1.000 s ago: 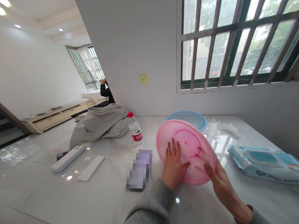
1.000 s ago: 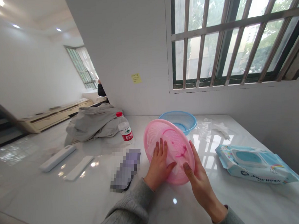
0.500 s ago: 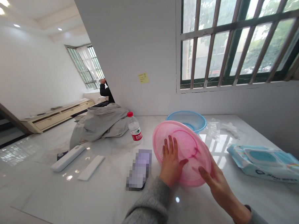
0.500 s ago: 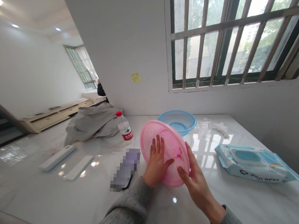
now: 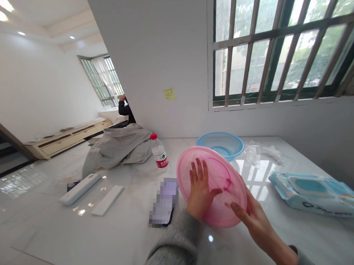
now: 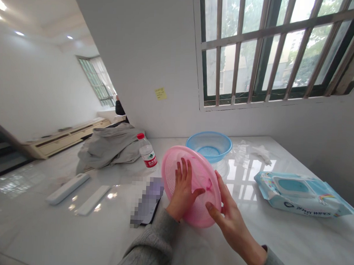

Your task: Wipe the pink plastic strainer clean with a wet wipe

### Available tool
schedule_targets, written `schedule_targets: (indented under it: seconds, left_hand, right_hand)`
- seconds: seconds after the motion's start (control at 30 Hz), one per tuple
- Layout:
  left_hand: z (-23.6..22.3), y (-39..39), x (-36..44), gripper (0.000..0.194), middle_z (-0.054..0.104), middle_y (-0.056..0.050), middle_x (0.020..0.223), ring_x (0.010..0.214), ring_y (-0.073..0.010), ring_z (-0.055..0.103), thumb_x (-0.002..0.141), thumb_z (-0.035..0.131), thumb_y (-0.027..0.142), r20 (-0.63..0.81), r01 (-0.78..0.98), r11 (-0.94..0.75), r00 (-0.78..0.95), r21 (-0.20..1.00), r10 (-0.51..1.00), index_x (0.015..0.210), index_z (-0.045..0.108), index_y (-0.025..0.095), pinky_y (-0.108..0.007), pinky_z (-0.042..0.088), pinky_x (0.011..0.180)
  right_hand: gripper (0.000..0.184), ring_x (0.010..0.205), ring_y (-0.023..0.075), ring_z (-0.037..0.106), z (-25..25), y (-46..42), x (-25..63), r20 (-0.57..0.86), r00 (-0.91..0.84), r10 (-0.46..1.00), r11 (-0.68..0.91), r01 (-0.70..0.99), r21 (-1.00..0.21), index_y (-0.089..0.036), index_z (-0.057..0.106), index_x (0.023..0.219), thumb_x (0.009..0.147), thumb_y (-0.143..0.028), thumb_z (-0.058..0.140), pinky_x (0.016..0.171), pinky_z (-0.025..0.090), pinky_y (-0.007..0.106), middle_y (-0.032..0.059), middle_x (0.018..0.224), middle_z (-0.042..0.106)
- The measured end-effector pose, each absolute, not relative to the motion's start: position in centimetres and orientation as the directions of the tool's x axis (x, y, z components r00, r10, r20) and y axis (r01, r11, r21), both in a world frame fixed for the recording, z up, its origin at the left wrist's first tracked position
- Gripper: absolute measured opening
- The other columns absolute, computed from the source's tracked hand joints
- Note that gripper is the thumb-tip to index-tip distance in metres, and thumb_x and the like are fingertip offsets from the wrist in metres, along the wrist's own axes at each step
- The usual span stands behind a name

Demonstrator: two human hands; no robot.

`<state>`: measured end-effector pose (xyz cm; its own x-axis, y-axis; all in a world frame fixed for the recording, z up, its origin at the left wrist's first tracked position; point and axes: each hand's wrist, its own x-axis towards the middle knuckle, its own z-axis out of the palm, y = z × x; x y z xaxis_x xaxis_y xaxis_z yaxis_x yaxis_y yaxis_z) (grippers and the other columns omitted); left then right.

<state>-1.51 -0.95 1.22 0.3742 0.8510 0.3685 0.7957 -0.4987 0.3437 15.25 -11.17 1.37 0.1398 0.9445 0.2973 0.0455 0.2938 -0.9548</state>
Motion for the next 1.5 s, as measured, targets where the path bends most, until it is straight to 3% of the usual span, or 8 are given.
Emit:
schedule_targets:
  seconds: [0.27, 0.5, 0.73, 0.9, 1.07, 1.17, 1.3, 1.5]
  left_hand:
    - [1.4, -0.7, -1.8, 0.131, -0.017, -0.017, 0.179, 0.158, -0.0352, -0.027, 0.092, 0.077, 0.047, 0.419, 0.791, -0.512, 0.362, 0.335, 0.833, 0.166, -0.029, 0.025, -0.067, 0.006, 0.133]
    - [1.7, -0.8, -1.6, 0.129, -0.024, -0.015, 0.177, 0.158, -0.0358, -0.028, 0.09, 0.077, 0.048, 0.416, 0.783, -0.511, 0.357, 0.355, 0.836, 0.167, -0.025, 0.026, -0.066, 0.008, 0.133]
    - [2.1, -1.1, -1.3, 0.127, -0.027, -0.016, 0.176, 0.159, -0.0357, -0.028, 0.089, 0.078, 0.043, 0.416, 0.748, -0.517, 0.349, 0.416, 0.84, 0.169, -0.02, 0.025, -0.064, 0.003, 0.134]
    - [2.5, -1.4, -1.2, 0.127, -0.029, -0.013, 0.177, 0.16, -0.034, -0.029, 0.088, 0.078, 0.036, 0.47, 0.647, -0.579, 0.361, 0.496, 0.806, 0.168, -0.021, 0.03, -0.066, -0.002, 0.132]
    - [2.8, -1.7, -1.1, 0.121, -0.021, -0.014, 0.179, 0.162, -0.032, -0.026, 0.088, 0.078, 0.029, 0.509, 0.538, -0.642, 0.396, 0.546, 0.764, 0.169, -0.012, 0.03, -0.066, -0.003, 0.133]
    - [2.7, -1.8, -1.2, 0.122, -0.017, -0.017, 0.18, 0.162, -0.0339, -0.024, 0.085, 0.082, 0.03, 0.485, 0.463, -0.662, 0.452, 0.59, 0.748, 0.17, -0.005, 0.028, -0.068, -0.003, 0.132]
    - [2.5, -1.6, -1.4, 0.128, -0.011, -0.022, 0.18, 0.162, -0.0378, -0.023, 0.084, 0.085, 0.033, 0.456, 0.341, -0.717, 0.59, 0.608, 0.667, 0.171, -0.008, 0.027, -0.074, -0.003, 0.13]
    - [3.0, -2.0, -1.0, 0.123, 0.003, -0.021, 0.181, 0.166, -0.0382, -0.01, 0.087, 0.083, 0.044, 0.453, 0.201, -0.793, 0.729, 0.576, 0.514, 0.172, -0.004, 0.028, -0.072, 0.001, 0.131]
  right_hand:
    - [0.083, 0.154, 0.0428, 0.044, 0.9, -11.2, 14.9, 0.271, 0.103, 0.957, 0.271, 0.007, -0.962, -0.038, 0.038, 0.167, 0.095, -0.052, 0.075, 0.108, 0.059, 0.061, 0.0092, 0.171, 0.045]
    - [0.086, 0.153, 0.0462, 0.045, 0.3, -11.1, 14.3, 0.231, 0.085, 0.969, 0.236, -0.058, -0.97, -0.037, 0.039, 0.167, 0.093, -0.059, 0.075, 0.106, 0.058, 0.067, 0.0108, 0.168, 0.049]
    - [0.083, 0.156, 0.0433, 0.042, 0.3, -11.4, 13.8, 0.233, 0.044, 0.971, 0.235, -0.061, -0.97, -0.037, 0.039, 0.167, 0.095, -0.056, 0.075, 0.115, 0.051, 0.067, 0.0096, 0.167, 0.051]
    - [0.078, 0.159, 0.04, 0.036, 0.2, -11.6, 13.3, 0.242, 0.016, 0.97, 0.242, -0.14, -0.96, -0.034, 0.043, 0.165, 0.096, -0.051, 0.076, 0.124, 0.039, 0.065, 0.0108, 0.162, 0.057]
    - [0.067, 0.152, 0.037, 0.049, 0.4, -11.6, 13.1, 0.273, -0.022, 0.962, 0.261, -0.229, -0.938, -0.035, 0.053, 0.158, 0.096, -0.045, 0.078, 0.125, 0.041, 0.057, 0.008, 0.16, 0.059]
    - [0.065, 0.147, 0.0384, 0.055, 0.6, -11.5, 13.3, 0.277, -0.004, 0.961, 0.271, -0.191, -0.944, -0.034, 0.057, 0.155, 0.095, -0.048, 0.078, 0.121, 0.047, 0.054, 0.0095, 0.154, 0.064]
    - [0.063, 0.134, 0.0423, 0.065, -0.2, -11.1, 14.1, 0.306, 0.021, 0.952, 0.306, -0.124, -0.944, -0.028, 0.065, 0.147, 0.093, -0.059, 0.076, 0.112, 0.054, 0.055, 0.0136, 0.143, 0.072]
    - [0.081, 0.139, 0.0456, 0.061, -1.5, -9.8, 16.0, 0.384, 0.092, 0.919, 0.391, -0.072, -0.918, -0.027, 0.067, 0.145, 0.083, -0.079, 0.072, 0.116, 0.05, 0.059, 0.0161, 0.143, 0.072]
